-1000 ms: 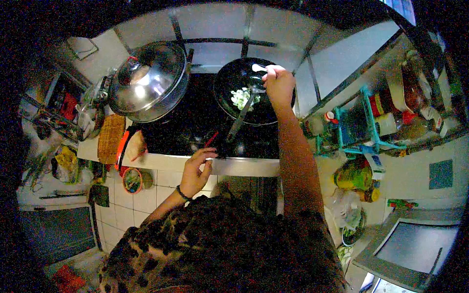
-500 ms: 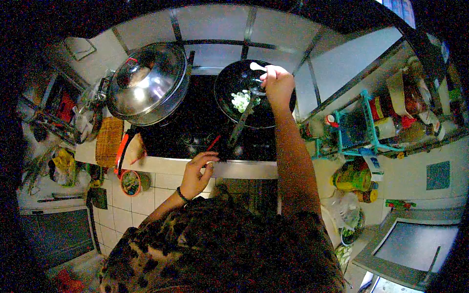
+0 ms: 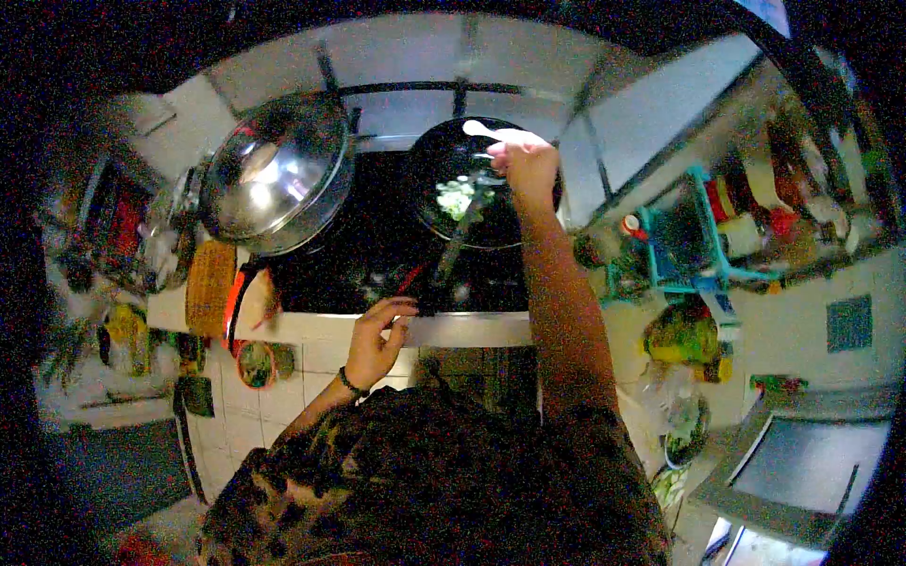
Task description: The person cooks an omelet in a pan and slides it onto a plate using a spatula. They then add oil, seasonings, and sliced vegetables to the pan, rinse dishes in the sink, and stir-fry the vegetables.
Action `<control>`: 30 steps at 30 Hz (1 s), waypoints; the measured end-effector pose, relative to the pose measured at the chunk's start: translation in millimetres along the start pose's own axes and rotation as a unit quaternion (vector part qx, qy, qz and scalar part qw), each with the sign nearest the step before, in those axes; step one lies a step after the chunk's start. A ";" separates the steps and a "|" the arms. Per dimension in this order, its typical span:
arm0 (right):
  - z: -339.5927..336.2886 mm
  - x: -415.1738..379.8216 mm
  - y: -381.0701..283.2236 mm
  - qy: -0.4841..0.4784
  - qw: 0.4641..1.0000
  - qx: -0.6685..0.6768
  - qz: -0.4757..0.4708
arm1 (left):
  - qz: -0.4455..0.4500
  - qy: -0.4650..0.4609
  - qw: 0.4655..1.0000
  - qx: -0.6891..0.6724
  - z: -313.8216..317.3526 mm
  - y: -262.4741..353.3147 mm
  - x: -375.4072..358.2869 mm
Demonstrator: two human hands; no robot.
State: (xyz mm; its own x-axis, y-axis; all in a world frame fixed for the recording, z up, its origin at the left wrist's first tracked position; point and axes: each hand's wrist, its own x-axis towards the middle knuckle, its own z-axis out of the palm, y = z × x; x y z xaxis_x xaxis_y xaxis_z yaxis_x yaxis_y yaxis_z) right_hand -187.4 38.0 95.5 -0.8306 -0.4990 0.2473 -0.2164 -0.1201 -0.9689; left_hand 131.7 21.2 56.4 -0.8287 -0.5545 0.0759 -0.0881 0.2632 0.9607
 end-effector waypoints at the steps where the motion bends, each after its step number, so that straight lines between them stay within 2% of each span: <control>1: -7.6 -3.8 -4.9 -0.018 0.999 0.041 -0.001 | 0.044 0.011 0.998 0.036 0.9 0.1 0.9; 2: -17.2 -9.0 -8.2 -0.009 0.988 0.097 0.123 | 0.096 0.008 0.993 0.065 3.5 -0.6 4.0; 3: -29.4 -6.6 17.0 -0.031 0.997 0.063 0.024 | 0.089 -0.001 0.993 0.071 6.5 4.4 7.3; 4: -29.5 -24.4 -8.9 0.025 0.955 0.259 0.142 | 0.119 -0.015 0.990 0.081 9.7 -1.8 9.6; 6: -60.8 -49.8 -16.3 0.015 0.946 0.288 0.148 | 0.116 -0.031 0.991 0.066 21.3 10.5 13.0; 11: -131.4 -112.7 -27.9 0.119 0.957 0.213 0.156 | 0.175 -0.094 0.979 0.051 63.2 6.7 34.3; 12: -144.5 -123.3 -6.0 0.117 0.989 0.058 0.068 | 0.182 -0.113 0.976 0.033 71.0 9.5 38.0; 13: -152.2 -131.0 -17.0 0.133 0.959 0.202 0.146 | 0.175 -0.101 0.979 0.041 77.1 14.4 40.5; 15: -163.4 -140.9 -15.8 0.151 0.959 0.191 0.148 | 0.126 -0.158 0.979 0.002 96.1 25.1 45.2; 16: -165.6 -144.3 -19.4 0.167 0.954 0.195 0.154 | 0.121 -0.151 0.981 0.006 104.9 28.4 48.1; 18: -171.2 -145.4 -18.6 0.153 0.959 0.181 0.152 | 0.175 -0.161 0.971 0.002 113.9 30.8 51.9; 22: -140.4 -122.7 -25.3 0.116 0.977 0.149 0.097 | 0.157 -0.127 0.979 -0.006 103.7 25.2 49.6; 23: -129.7 -115.6 -31.0 0.092 0.986 0.128 0.051 | 0.157 -0.119 0.980 -0.005 97.4 23.5 47.9; 24: -116.8 -108.2 -36.6 0.084 0.986 0.130 0.053 | 0.157 -0.116 0.981 -0.005 92.3 22.3 46.2; 26: -86.2 -90.0 -42.8 0.076 0.993 0.093 -0.012 | 0.137 -0.115 0.984 0.015 74.8 16.0 38.7; 28: -56.9 -65.5 -21.9 0.056 0.992 0.109 -0.032 | 0.075 -0.081 0.994 -0.007 60.2 10.0 28.9; 30: -34.3 -53.9 10.0 0.007 0.999 0.033 -0.019 | 0.107 -0.060 0.992 0.015 46.5 3.1 17.1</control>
State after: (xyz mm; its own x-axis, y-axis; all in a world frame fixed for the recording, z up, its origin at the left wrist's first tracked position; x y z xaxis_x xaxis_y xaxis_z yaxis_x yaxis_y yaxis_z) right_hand -162.4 93.1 72.8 -0.8291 -0.4815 0.2843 -0.2141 -0.1965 -0.9569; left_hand 91.5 49.3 48.2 -0.8896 -0.3866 0.2432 0.0818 0.3889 0.9176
